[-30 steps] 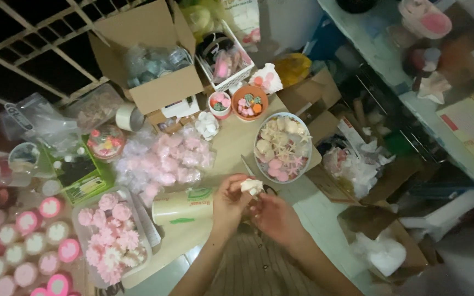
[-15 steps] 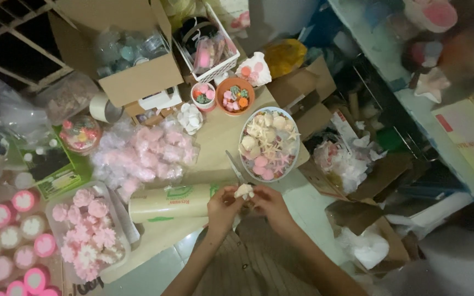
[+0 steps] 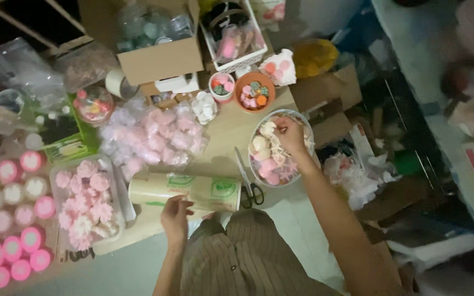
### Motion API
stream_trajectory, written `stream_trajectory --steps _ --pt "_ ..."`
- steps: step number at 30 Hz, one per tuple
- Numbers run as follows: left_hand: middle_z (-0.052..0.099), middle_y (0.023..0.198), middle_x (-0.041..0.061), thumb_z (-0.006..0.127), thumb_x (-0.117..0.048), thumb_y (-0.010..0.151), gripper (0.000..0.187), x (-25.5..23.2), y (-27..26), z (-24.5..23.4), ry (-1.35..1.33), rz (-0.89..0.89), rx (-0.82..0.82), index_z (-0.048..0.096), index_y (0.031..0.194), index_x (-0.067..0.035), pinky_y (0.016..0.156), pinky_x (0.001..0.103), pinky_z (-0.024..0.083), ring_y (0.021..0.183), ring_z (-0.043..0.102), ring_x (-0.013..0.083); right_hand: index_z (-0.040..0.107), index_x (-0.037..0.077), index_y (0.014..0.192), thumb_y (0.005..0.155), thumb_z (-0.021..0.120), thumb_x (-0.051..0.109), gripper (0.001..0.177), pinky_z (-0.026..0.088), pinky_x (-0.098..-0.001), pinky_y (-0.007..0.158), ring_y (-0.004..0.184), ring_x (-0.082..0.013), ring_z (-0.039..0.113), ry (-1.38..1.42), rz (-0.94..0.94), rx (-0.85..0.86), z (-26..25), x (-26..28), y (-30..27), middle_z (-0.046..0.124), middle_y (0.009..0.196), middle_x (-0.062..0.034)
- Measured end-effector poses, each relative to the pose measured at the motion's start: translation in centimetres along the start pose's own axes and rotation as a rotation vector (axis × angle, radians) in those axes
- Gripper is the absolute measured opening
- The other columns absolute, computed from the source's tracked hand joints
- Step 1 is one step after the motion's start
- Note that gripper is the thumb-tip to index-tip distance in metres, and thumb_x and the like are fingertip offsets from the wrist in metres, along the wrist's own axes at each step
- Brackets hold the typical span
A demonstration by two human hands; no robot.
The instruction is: The person stands at a cluttered craft table and decorates candles by hand. They pick small white starfish-shaped and flower-shaped wax decorations from a bowl, hold a candle wrapped in printed paper, and press the decorations onto the candle surface, repeating the process for successive candles.
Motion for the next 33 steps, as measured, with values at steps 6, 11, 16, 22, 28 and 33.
stream_trajectory --steps 6,11,16,22,28,33 --pt "0.070 0.097 0.014 0.061 -0.008 0.099 0.016 6.3 -0.6 -5.8 -0.301 0.003 -0.183 0.062 0.111 0.003 0.071 0.034 0.055 0.089 0.070 0.0204 0.075 0.003 0.104 0.082 0.076 -0.002 0.022 0.059 -0.0301 0.077 0.086 -0.0152 0.075 -0.118 0.046 0.170 0.1 1.3 1.0 0.078 0.094 -0.0082" --pt "0.069 0.100 0.012 0.064 -0.011 0.100 0.016 9.2 -1.3 -7.9 -0.345 -0.077 -0.259 0.061 0.109 0.002 0.073 0.033 0.055 0.090 0.068 0.0201 0.077 0.000 0.097 0.083 0.073 0.001 0.015 0.057 -0.0343 0.074 0.080 -0.0212 0.074 -0.295 0.220 -0.008 -4.4 -2.2 -0.8 0.077 0.091 -0.0159" --pt "0.069 0.099 0.012 0.065 -0.014 0.100 0.017 11.1 -1.4 -8.3 -0.413 -0.112 -0.264 0.062 0.109 0.000 0.076 0.033 0.055 0.089 0.066 0.0200 0.077 0.001 0.102 0.089 0.064 0.001 0.018 0.058 -0.0356 0.063 0.064 -0.0231 0.073 -0.284 0.414 0.038 -2.3 -4.9 -4.0 0.076 0.084 -0.0211" --pt "0.069 0.100 0.011 0.066 -0.018 0.098 0.020 9.8 -1.9 -8.0 -0.392 -0.097 -0.276 0.063 0.108 -0.002 0.077 0.034 0.054 0.089 0.067 0.0172 0.071 0.002 0.109 0.085 0.066 -0.001 0.024 0.057 -0.0321 0.054 0.064 -0.0194 0.071 -0.086 0.533 -0.060 -0.8 -5.1 -5.4 0.072 0.085 -0.0089" --pt "0.070 0.101 0.014 0.067 -0.016 0.100 0.018 9.6 -1.7 -7.2 -0.390 -0.150 -0.287 0.063 0.108 0.000 0.080 0.034 0.055 0.082 0.062 0.0223 0.074 -0.004 0.095 0.080 0.077 -0.003 0.015 0.057 -0.0281 0.057 0.071 -0.0187 0.071 0.044 0.427 -0.112 -0.9 -5.8 -6.0 0.074 0.083 -0.0101" --pt "0.069 0.100 0.013 0.066 -0.017 0.097 0.019 10.2 -1.1 -7.0 -0.407 -0.104 -0.259 0.064 0.107 -0.001 0.079 0.034 0.055 0.088 0.067 0.0171 0.073 0.006 0.103 0.083 0.069 0.002 0.021 0.060 -0.0265 0.050 0.068 -0.0145 0.073 0.301 0.637 -0.315 -3.6 -6.3 -8.6 0.072 0.082 -0.0037"
Point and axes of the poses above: each hand's wrist, its own y-axis towards the middle knuckle, its own z-axis out of the palm, x = y × z, the point moved 5 cm from there along y, towards the middle knuckle
